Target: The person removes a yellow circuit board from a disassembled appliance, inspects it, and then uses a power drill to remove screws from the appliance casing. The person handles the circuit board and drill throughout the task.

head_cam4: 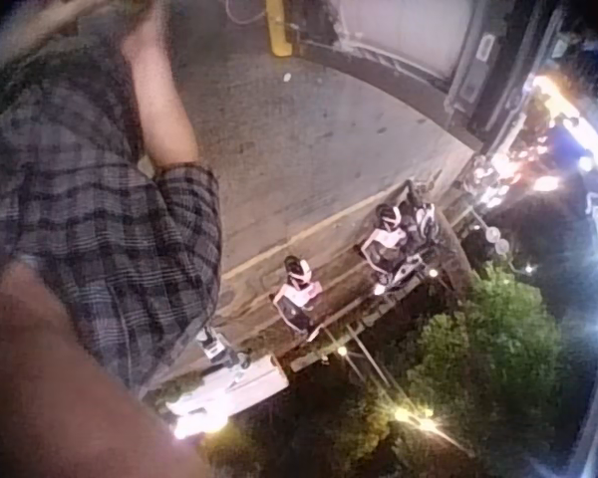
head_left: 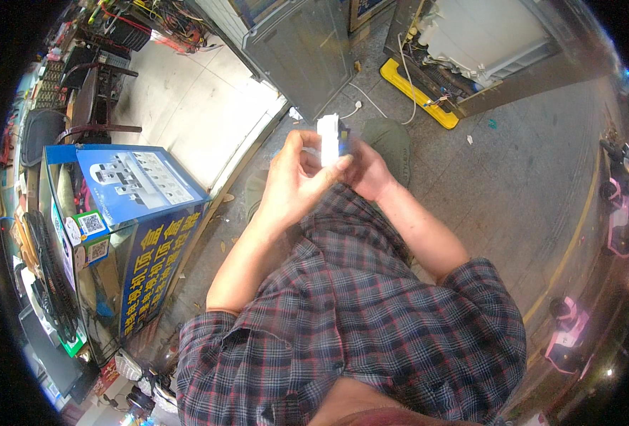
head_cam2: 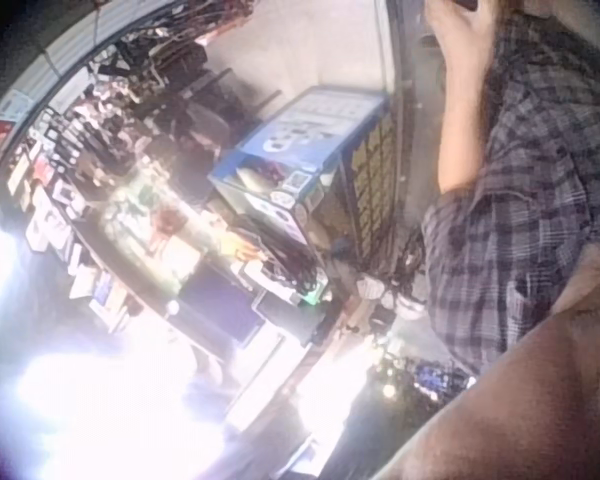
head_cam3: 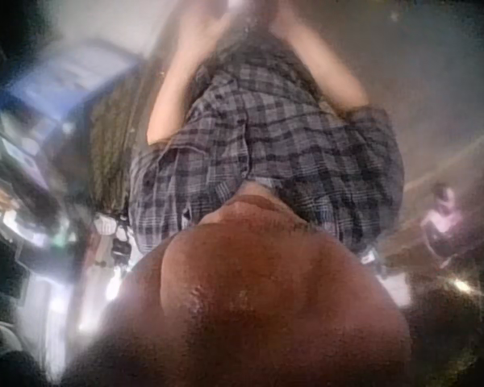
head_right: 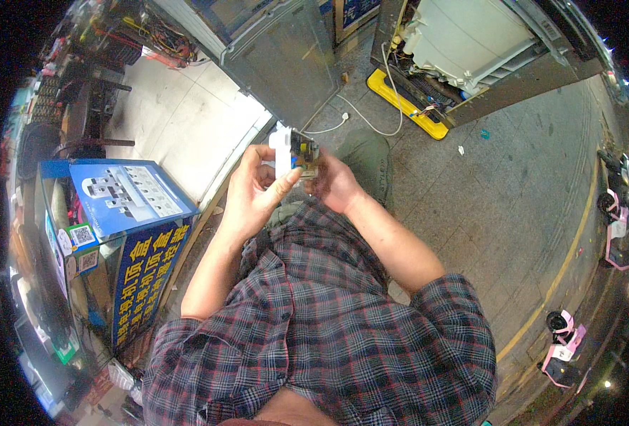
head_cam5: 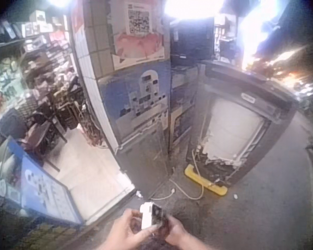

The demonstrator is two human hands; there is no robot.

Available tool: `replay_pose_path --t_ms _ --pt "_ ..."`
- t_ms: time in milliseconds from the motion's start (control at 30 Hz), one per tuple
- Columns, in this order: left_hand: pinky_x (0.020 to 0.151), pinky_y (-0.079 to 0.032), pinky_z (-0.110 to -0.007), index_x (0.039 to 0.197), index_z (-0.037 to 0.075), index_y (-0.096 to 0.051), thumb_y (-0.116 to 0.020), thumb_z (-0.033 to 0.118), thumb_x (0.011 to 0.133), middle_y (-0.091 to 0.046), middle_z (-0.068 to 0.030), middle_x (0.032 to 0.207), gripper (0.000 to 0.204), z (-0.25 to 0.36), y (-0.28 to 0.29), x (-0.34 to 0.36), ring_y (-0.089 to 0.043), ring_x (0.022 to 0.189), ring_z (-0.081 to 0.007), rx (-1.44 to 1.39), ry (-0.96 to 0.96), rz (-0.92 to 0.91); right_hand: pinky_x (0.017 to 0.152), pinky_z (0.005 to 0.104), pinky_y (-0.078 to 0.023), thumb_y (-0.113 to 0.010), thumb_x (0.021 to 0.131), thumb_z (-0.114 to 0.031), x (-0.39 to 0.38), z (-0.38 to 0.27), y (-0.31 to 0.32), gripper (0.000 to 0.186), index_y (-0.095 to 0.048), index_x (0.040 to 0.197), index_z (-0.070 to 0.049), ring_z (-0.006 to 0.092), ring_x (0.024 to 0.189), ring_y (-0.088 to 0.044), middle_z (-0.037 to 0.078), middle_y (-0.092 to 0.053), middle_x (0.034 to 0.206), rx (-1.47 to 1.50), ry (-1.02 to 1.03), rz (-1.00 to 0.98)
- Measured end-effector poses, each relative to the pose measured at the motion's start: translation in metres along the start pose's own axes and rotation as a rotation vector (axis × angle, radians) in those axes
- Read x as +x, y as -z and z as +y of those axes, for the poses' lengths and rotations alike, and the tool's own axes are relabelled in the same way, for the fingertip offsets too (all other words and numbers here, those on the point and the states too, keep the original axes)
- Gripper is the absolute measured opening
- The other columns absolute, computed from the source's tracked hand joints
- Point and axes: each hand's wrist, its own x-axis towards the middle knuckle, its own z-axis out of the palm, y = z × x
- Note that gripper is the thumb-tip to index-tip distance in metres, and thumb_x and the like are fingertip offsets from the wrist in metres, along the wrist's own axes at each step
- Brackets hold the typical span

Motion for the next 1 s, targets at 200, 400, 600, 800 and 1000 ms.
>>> replay_pose_path --t_ms 200,400,600,800,1000 --pt "0.104 -0.051 -0.049 0.14 0.001 -0.05 -0.093 0.035 0.073 -0.062 -0.0215 0.127 0.087 -0.012 -0.01 0.011 -0.064 0.118 -0.0431 0.423 -0.349 0.128 0.053 0.0235 -0.043 -0.046 0.104 -0.057 -0.001 0.036 -0.011 0.048 -0.059 0.13 -0.02 0.0079 0.072 -0.058 -0.005 -0.063 0.096 0.21 -0.302 0.003" --pt "0.107 -0.051 -0.048 0.146 0.002 -0.049 -0.092 0.033 0.075 -0.063 -0.0258 0.136 0.088 -0.006 -0.012 0.011 -0.061 0.131 -0.0404 0.305 -0.13 0.054 0.051 0.0238 -0.037 -0.051 0.1 -0.064 -0.003 0.045 -0.016 0.039 -0.061 0.104 -0.027 0.0064 0.06 -0.046 -0.01 -0.053 0.075 0.332 -0.594 -0.299" --pt "0.111 -0.048 -0.043 0.149 0.0 -0.045 -0.089 0.028 0.082 -0.064 -0.0198 0.136 0.085 -0.035 0.004 0.018 -0.061 0.131 -0.0306 0.042 -0.21 0.113 0.058 0.0277 -0.042 -0.043 0.105 -0.054 -0.005 0.027 -0.054 0.043 -0.062 0.112 -0.016 0.013 0.063 -0.047 0.0 -0.054 0.083 0.131 -0.448 0.044" --pt "0.112 -0.044 -0.04 0.152 -0.002 -0.035 -0.078 0.024 0.095 -0.058 -0.019 0.14 0.075 -0.051 0.018 0.028 -0.055 0.134 -0.0262 -0.369 -0.082 0.269 0.064 0.0304 -0.049 -0.039 0.109 -0.048 -0.01 0.018 -0.038 0.044 -0.06 0.12 -0.01 0.0121 0.069 -0.054 -0.002 -0.055 0.088 -0.029 -0.445 -0.113" --pt "0.119 -0.036 -0.054 0.156 0.011 -0.042 -0.041 0.07 0.101 -0.05 -0.0218 0.156 0.08 -0.074 0.027 0.03 -0.052 0.14 -0.0404 -0.992 -0.063 0.143 0.067 0.0309 -0.056 -0.059 0.108 -0.034 -0.018 0.015 -0.056 0.031 -0.057 0.128 -0.01 0.0101 0.074 -0.059 0.0 -0.059 0.095 -0.08 -0.117 0.168"
